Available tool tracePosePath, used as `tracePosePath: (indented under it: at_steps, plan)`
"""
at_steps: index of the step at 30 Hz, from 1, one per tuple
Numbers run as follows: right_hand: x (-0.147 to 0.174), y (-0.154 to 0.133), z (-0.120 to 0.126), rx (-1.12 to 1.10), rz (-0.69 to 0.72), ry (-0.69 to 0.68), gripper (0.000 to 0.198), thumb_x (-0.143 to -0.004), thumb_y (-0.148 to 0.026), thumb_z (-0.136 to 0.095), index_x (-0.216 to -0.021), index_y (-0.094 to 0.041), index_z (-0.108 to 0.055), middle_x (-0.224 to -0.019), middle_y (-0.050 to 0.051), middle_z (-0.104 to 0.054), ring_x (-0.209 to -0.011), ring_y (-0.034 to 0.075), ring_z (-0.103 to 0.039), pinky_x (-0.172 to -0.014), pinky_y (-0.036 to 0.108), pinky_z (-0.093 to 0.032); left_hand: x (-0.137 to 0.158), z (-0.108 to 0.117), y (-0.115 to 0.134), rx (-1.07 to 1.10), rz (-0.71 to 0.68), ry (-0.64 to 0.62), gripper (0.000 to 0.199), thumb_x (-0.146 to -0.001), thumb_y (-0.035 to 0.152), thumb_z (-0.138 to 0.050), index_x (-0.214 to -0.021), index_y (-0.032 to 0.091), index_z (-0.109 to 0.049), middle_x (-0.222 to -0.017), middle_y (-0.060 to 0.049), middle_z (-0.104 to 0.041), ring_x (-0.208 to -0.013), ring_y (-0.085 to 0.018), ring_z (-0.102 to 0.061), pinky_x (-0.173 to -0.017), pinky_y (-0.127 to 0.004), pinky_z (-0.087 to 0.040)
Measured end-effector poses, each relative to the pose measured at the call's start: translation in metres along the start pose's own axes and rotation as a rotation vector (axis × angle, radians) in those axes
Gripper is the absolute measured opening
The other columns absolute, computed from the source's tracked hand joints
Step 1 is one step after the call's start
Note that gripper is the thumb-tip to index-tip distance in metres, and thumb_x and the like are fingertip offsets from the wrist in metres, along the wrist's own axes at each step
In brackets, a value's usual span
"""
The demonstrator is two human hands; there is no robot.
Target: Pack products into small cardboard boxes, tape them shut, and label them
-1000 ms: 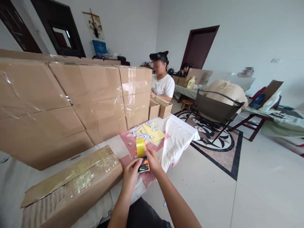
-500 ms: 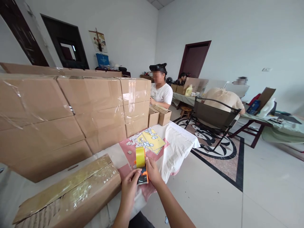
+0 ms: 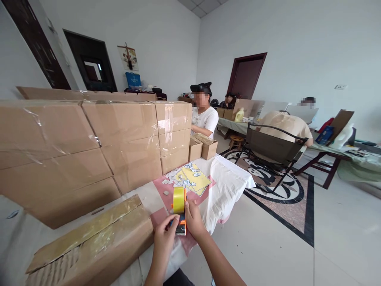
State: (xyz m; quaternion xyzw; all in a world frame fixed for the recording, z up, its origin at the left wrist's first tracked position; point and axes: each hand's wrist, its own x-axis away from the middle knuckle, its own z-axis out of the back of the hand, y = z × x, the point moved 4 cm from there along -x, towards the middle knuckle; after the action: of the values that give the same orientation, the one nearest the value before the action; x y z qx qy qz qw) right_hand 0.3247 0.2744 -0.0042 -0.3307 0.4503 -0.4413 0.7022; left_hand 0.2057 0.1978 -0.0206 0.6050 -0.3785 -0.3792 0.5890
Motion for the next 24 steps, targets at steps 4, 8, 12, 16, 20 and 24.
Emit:
tracePosePath:
  at_steps: [4,8,12,16,20,24]
  plan:
    - [0.001,0.001,-0.002,0.009,0.035,0.014,0.049,-0.105,-0.054,-0.028,-0.077,-0.023,-0.053,-0.079,0.004,-0.06,-0.078,0.021,-0.054,-0.076,0.035,-0.043,0.002,0.002,0.009,-0.053,-0.087,0.0,0.039,-0.082,0.056,-0.063,-0.088,0.021,-0.077,-0.1,-0.012,-0.077,-0.095,-0.03,-0.069,-0.088,-0.04,-0.054]
    - [0.004,0.0,0.0,0.042,0.072,0.065,0.047,-0.107,-0.049,-0.025,-0.078,-0.023,-0.051,-0.077,0.004,-0.059,-0.076,0.021,-0.053,-0.073,0.035,-0.041,0.01,0.0,0.021,-0.142,-0.189,0.055,0.033,-0.086,0.052,-0.06,-0.084,0.022,-0.074,-0.099,-0.012,-0.075,-0.099,-0.029,-0.068,-0.093,-0.041,-0.051]
    - [0.008,0.0,0.002,0.066,0.071,0.108,0.047,-0.107,-0.046,-0.024,-0.077,-0.023,-0.051,-0.075,0.003,-0.056,-0.072,0.02,-0.051,-0.069,0.034,-0.041,0.019,-0.003,0.032,-0.223,-0.199,0.059,0.034,-0.089,0.051,-0.054,-0.084,0.023,-0.073,-0.097,-0.011,-0.076,-0.095,-0.028,-0.069,-0.088,-0.038,-0.052]
    - [0.01,-0.002,0.002,0.092,0.105,0.122,0.045,-0.108,-0.043,-0.025,-0.082,-0.023,-0.055,-0.079,0.003,-0.057,-0.074,0.02,-0.053,-0.069,0.034,-0.041,0.021,-0.002,0.039,-0.231,-0.062,-0.042,0.044,-0.09,0.058,-0.05,-0.081,0.022,-0.073,-0.083,-0.01,-0.076,-0.076,-0.025,-0.069,-0.07,-0.032,-0.051]
    - [0.011,-0.003,0.003,0.132,0.167,0.155,0.044,-0.108,-0.041,-0.024,-0.081,-0.023,-0.054,-0.08,0.004,-0.057,-0.076,0.021,-0.052,-0.073,0.035,-0.041,0.021,0.002,0.044,-0.159,0.003,-0.102,0.048,-0.088,0.063,-0.051,-0.082,0.021,-0.072,-0.079,-0.01,-0.076,-0.071,-0.025,-0.068,-0.068,-0.032,-0.051]
    - [0.01,0.005,0.005,0.088,0.086,0.201,0.046,-0.107,-0.046,-0.025,-0.077,-0.023,-0.051,-0.075,0.002,-0.055,-0.068,0.019,-0.05,-0.065,0.034,-0.04,0.023,-0.007,0.036,-0.075,0.093,-0.205,0.046,-0.086,0.063,-0.054,-0.097,0.02,-0.065,-0.071,-0.009,-0.075,-0.063,-0.024,-0.067,-0.072,-0.034,-0.053]
